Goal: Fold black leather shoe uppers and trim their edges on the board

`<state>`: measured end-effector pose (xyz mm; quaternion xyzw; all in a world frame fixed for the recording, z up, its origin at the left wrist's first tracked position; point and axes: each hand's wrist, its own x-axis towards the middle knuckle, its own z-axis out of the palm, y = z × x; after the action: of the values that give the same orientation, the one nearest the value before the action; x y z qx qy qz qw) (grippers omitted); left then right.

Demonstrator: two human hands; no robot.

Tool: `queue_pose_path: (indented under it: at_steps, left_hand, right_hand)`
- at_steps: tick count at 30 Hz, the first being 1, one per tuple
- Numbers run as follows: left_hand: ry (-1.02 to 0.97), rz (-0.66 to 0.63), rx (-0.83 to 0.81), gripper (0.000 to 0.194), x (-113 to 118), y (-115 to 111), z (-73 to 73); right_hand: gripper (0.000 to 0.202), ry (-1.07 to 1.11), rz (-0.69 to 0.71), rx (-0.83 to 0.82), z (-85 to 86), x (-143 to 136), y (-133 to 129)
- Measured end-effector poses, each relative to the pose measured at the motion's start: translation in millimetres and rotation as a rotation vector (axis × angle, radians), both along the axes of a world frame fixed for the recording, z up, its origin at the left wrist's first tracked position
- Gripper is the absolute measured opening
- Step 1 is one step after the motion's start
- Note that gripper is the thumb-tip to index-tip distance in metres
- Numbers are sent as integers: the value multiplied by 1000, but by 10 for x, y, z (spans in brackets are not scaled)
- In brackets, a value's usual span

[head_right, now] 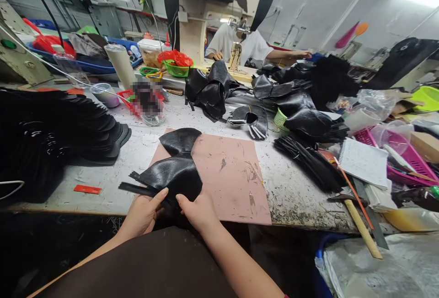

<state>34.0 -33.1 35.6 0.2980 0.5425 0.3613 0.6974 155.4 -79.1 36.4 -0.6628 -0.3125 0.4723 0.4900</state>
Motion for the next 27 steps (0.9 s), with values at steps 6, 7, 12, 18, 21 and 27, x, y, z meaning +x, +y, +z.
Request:
queue_pose_path:
  at_steps: [6, 7, 12, 18, 21, 27]
  left_hand:
    - [-27, -147, -33, 25, 24, -10, -40]
    - [-17, -152, -21, 27, 24, -12, -37]
    - [29, -204, -40, 33, 33, -22, 15]
    - [46, -116, -22, 31, 56, -26, -12]
    - [4, -91, -31, 27, 66, -40, -53]
    - [-62, -179, -88, 40, 28, -46, -124]
  right_hand:
    - [20, -41, 43, 33, -80, 43, -40]
    - [20, -71, 54, 46, -72, 54, -46]
    - [20, -286, 91, 60, 34, 89, -37]
    - [23, -395, 115, -7, 66, 80, -25]
    - [26, -413, 129, 32, 59, 70, -31]
    - [30, -430, 171, 23, 71, 79, -54]
